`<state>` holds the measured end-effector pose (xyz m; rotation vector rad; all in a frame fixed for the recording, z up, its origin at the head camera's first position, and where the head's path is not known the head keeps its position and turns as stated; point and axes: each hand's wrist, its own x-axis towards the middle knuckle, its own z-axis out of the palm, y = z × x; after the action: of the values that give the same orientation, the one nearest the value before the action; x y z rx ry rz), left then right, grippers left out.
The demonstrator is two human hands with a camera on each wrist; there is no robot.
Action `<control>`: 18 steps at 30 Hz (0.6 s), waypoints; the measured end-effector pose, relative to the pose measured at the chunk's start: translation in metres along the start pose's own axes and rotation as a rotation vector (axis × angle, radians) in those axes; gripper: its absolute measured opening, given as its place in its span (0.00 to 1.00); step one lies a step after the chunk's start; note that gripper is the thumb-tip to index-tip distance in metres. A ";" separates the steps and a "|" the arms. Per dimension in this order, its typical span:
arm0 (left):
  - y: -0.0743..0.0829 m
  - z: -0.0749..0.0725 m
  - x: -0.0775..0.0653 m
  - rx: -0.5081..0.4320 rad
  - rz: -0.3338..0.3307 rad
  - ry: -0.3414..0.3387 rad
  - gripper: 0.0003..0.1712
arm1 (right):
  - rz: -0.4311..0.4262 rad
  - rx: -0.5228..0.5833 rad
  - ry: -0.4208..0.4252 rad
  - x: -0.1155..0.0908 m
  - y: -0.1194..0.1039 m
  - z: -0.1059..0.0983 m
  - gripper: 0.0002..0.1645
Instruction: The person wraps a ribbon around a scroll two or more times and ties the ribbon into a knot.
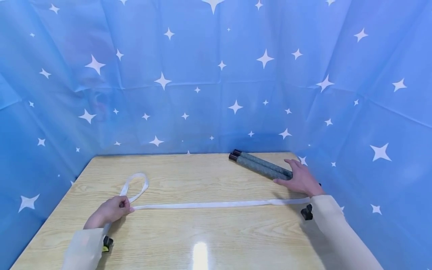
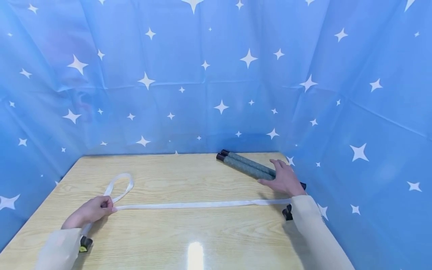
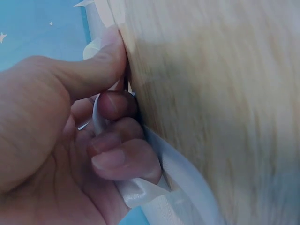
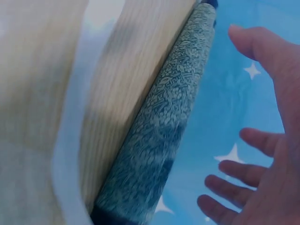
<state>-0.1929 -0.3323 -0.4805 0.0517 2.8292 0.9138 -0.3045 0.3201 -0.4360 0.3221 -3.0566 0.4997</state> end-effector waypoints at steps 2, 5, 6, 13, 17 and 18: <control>0.000 0.001 0.000 0.000 -0.015 -0.003 0.12 | -0.017 -0.015 -0.002 0.010 -0.001 0.004 0.66; -0.001 0.002 0.001 0.007 -0.035 -0.011 0.12 | -0.026 -0.027 -0.013 0.024 -0.001 0.010 0.66; -0.001 0.003 0.001 0.005 -0.040 -0.014 0.12 | -0.026 -0.025 -0.018 0.028 0.000 0.012 0.66; -0.002 0.002 0.002 0.014 -0.012 -0.008 0.12 | -0.012 -0.065 -0.065 0.053 -0.003 0.028 0.66; -0.002 0.001 0.002 0.018 -0.009 -0.008 0.12 | 0.005 -0.097 -0.111 0.066 -0.009 0.035 0.66; -0.002 0.001 0.003 0.018 -0.010 -0.007 0.12 | 0.009 -0.103 -0.122 0.069 -0.011 0.036 0.65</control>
<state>-0.1955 -0.3332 -0.4833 0.0429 2.8293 0.8838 -0.3695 0.2848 -0.4629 0.3477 -3.1883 0.3334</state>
